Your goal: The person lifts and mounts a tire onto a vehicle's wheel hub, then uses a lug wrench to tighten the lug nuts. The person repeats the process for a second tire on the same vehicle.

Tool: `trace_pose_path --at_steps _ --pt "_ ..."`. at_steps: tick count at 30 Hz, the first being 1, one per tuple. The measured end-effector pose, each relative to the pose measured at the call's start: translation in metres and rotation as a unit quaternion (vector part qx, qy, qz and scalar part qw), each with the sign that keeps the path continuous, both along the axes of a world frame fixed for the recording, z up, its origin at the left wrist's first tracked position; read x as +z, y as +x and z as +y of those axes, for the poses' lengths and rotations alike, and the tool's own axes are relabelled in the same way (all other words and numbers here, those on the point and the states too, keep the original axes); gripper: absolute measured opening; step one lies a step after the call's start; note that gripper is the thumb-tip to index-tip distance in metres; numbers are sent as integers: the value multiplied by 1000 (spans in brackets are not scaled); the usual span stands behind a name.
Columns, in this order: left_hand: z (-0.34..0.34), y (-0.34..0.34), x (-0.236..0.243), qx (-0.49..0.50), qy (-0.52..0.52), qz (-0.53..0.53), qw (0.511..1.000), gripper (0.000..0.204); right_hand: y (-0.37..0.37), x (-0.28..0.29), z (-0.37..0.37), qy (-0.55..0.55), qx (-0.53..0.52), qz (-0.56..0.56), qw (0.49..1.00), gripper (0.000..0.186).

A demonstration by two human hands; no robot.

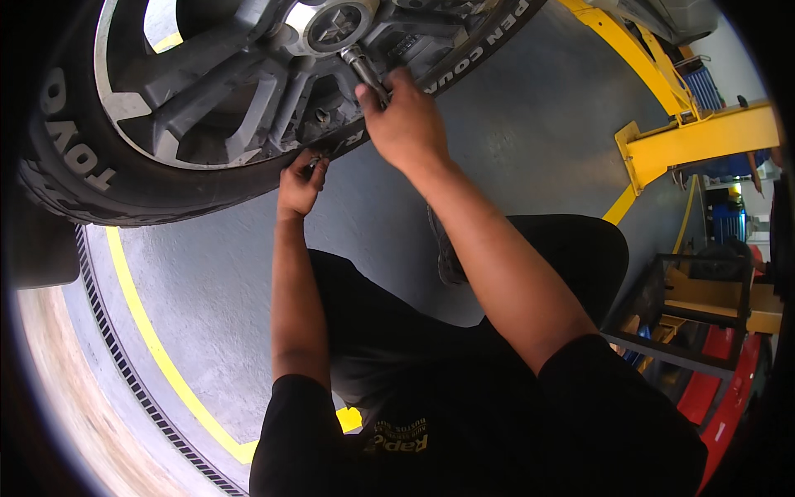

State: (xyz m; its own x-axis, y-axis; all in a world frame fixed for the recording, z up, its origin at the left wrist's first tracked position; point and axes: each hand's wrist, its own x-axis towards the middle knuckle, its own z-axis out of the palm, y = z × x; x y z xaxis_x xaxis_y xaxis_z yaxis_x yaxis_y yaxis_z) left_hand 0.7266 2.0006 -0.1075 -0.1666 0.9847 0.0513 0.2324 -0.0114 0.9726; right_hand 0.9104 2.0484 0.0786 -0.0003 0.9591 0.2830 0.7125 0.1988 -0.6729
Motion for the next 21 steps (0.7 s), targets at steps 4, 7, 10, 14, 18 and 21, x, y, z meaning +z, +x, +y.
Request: trace_pose_path --at_steps 4,7,10,14,18,21 --pt "-1 -2 -3 8 21 -9 1000 16 7 2 4 -182 70 163 967 35" --pt "-1 -6 -3 1 32 -22 999 14 18 15 7 -449 134 662 586 32" --pt "-2 -3 -7 5 35 -35 999 12 18 17 2 -427 115 588 677 33" --pt "-4 -7 -10 0 27 -62 998 10 8 1 4 -199 62 255 944 35" --pt "1 -3 -8 -6 29 -87 996 10 20 2 14 -439 140 617 637 28" --pt "2 -1 -8 -7 29 -87 996 10 26 -1 10 -451 180 653 581 28"
